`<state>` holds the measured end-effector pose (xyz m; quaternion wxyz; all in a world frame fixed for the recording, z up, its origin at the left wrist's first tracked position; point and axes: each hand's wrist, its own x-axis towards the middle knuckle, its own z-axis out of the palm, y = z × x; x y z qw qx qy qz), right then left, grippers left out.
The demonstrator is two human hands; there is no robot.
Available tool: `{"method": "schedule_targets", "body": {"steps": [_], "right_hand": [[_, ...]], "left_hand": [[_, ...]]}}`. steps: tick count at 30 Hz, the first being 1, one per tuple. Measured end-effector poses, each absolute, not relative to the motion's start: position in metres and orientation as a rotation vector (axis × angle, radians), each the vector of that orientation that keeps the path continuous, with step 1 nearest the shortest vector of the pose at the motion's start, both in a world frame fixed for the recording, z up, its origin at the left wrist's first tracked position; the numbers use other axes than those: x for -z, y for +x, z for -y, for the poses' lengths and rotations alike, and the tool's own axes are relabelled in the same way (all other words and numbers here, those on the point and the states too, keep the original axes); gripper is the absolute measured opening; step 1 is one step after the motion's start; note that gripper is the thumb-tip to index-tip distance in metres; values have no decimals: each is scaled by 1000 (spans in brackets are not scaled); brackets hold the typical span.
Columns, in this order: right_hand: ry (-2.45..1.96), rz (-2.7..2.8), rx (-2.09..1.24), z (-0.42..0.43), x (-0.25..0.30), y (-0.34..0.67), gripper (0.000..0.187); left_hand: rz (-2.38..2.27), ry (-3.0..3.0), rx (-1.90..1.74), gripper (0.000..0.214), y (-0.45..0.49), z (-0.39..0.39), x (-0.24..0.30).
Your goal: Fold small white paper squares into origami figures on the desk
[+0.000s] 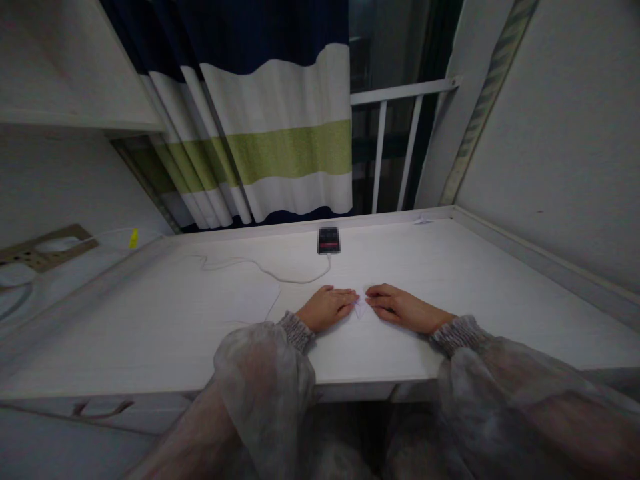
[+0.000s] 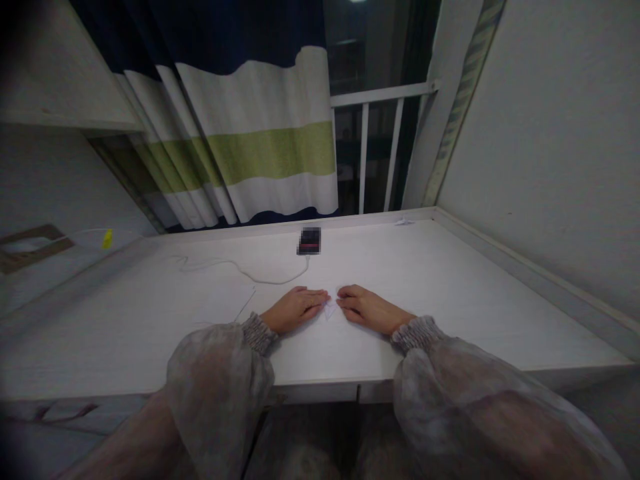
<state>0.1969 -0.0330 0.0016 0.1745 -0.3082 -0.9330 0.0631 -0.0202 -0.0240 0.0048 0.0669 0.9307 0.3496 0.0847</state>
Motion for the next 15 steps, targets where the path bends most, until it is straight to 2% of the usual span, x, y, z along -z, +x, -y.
{"method": "schedule_targets", "body": {"steps": [4,8,15], "right_hand": [[-871,2698,-26,37,-4,187,24],[-1087,2680,148,46,-5,172,23],[-1176,2615,207,58,-7,161,27]], "left_hand": [[-1063,2855,-209,36,-21,28,-6],[-1049,2934,-189,37,-19,34,-8],[-1254,2943,-175,37,-3,48,-7]]}}
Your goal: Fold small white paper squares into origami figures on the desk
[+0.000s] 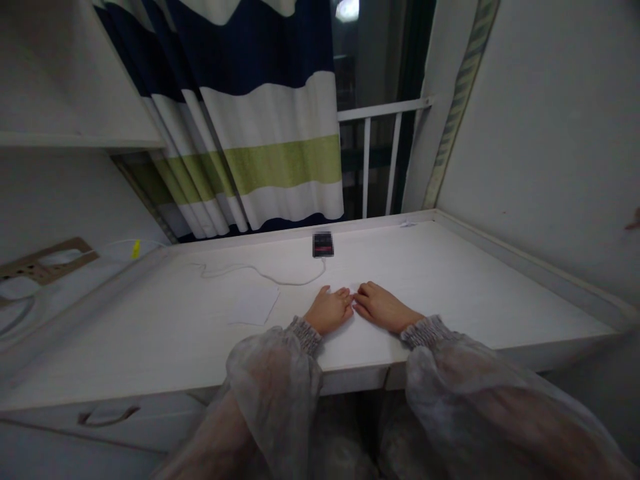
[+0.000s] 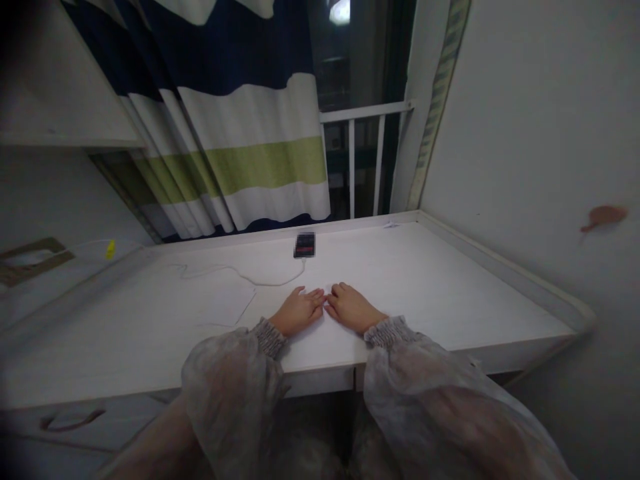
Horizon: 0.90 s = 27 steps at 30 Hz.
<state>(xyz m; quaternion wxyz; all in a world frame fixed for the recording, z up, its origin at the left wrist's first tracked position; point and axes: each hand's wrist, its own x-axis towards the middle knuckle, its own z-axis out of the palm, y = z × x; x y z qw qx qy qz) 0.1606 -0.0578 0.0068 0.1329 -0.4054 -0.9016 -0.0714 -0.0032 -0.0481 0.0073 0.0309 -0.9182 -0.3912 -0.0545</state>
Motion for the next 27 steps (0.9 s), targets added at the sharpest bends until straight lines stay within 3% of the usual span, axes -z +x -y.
{"method": "schedule_targets", "body": {"steps": [6,27], "right_hand": [[-1147,2621,203,58,-6,162,26],[-1076,2568,196,46,5,177,26]], "left_hand": [[1425,-2818,252,36,-1,52,-8],[1477,-2810,319,36,-9,47,-2]]}}
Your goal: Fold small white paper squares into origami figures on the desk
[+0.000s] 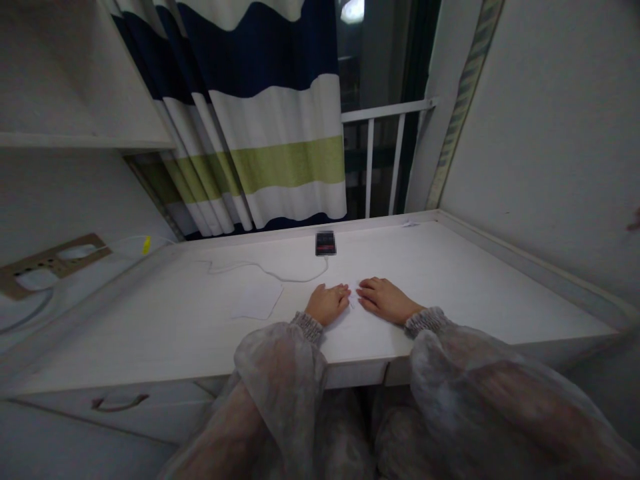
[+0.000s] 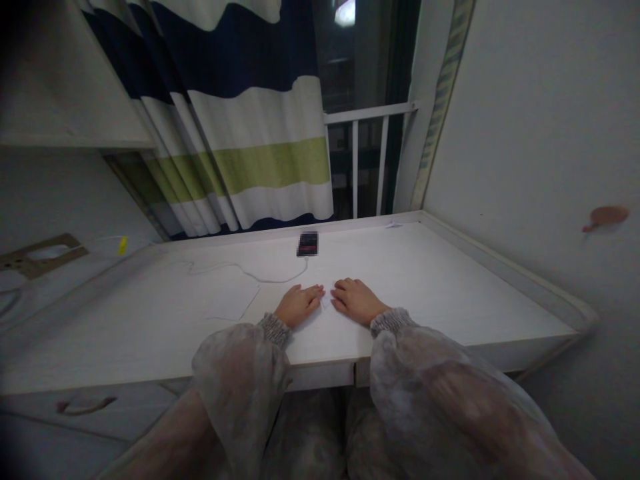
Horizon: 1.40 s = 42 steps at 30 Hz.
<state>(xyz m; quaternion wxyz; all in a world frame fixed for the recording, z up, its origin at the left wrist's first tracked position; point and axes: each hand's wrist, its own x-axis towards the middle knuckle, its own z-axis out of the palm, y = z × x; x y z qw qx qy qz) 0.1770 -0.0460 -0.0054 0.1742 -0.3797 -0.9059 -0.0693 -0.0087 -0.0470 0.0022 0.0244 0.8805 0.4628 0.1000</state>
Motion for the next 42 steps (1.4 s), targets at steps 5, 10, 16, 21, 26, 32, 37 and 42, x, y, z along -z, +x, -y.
{"method": "schedule_targets", "body": {"steps": [5,10,16,21,26,32,37,42], "right_hand": [[-1066,2569,200,32,1,172,27],[-954,2620,143,18,-2,171,29],[-892,2619,62,2,0,174,31],[-888,2608,15,-6,1,181,26],[-899,2597,-39,-5,4,189,27],[-902,2582,-76,-4,1,185,26],[-889,2574,-105,-4,-3,181,24],[-873,2563,-201,-16,-5,175,21]], "left_hand": [[-1440,2743,-316,36,-13,35,-6],[-1420,2799,-327,34,-15,28,-6],[-1482,2785,-346,35,-9,31,-6],[-1537,2689,-324,35,-9,33,-10],[-1555,2568,-325,37,-13,28,-7],[-1598,2454,-390,37,-15,27,-8],[-1627,2412,-485,36,-15,27,-10],[-1500,2423,-567,29,-19,21,-6]]}}
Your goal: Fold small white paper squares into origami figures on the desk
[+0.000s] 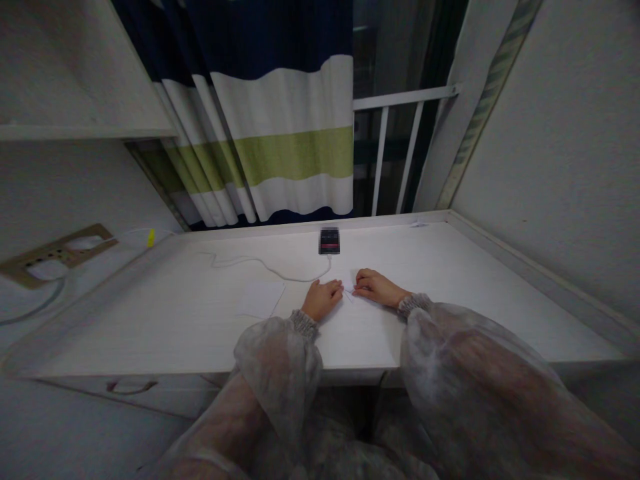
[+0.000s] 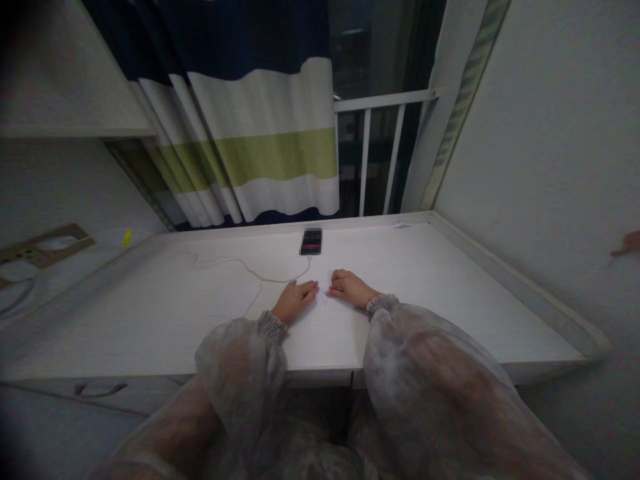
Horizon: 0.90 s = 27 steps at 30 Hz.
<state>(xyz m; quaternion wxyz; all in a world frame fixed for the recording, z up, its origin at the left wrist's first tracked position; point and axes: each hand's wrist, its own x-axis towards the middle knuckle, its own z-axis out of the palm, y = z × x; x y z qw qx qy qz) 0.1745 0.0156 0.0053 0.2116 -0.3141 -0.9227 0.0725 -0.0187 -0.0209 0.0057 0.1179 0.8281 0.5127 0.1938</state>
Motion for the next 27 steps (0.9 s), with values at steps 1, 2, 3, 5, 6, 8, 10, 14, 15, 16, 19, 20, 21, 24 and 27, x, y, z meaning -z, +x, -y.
{"method": "schedule_targets", "body": {"steps": [1,2,3,5,6,8,10,14,15,16,19,20,21,24,27], "right_hand": [[-869,2559,-225,-19,-6,173,20],[-866,2555,-249,-23,-6,172,20],[-863,2552,-273,-26,-6,170,19],[-855,2542,-319,-30,-6,168,16],[-852,2536,-339,-31,-6,167,15],[-855,2515,-366,-31,-6,165,11],[-873,2488,-377,-30,-6,163,10],[-925,2426,-402,-29,-4,158,11],[-938,2409,-413,-29,-3,156,11],[-949,2390,-425,-29,-2,155,11],[-978,2304,-474,-27,-2,154,10],[-985,2264,-493,-26,-2,154,10],[-992,2219,-513,-26,-2,155,10],[-1014,2073,-580,-24,-4,156,11],[-1036,1942,-676,-22,-4,156,12]], "left_hand": [[-1470,2422,-584,27,-20,19,-4],[-1443,2419,-604,25,-20,16,-3],[-1420,2411,-627,23,-21,13,-2],[-1386,2383,-685,23,-22,8,0],[-1372,2365,-714,23,-23,5,1],[-1349,2327,-768,22,-24,1,3],[-1334,2290,-813,21,-24,-1,3],[-1343,2194,-896,15,-21,-3,1],[-1354,2164,-918,12,-20,-3,1],[-1366,2132,-941,10,-19,-4,1],[-1389,2028,-1015,9,-12,-8,3],[-1387,1988,-1041,10,-9,-10,4],[-1376,1945,-1064,12,-6,-11,5],[-1290,1809,-1103,15,2,-13,9],[-1171,1704,-1104,25,5,-12,9]]}}
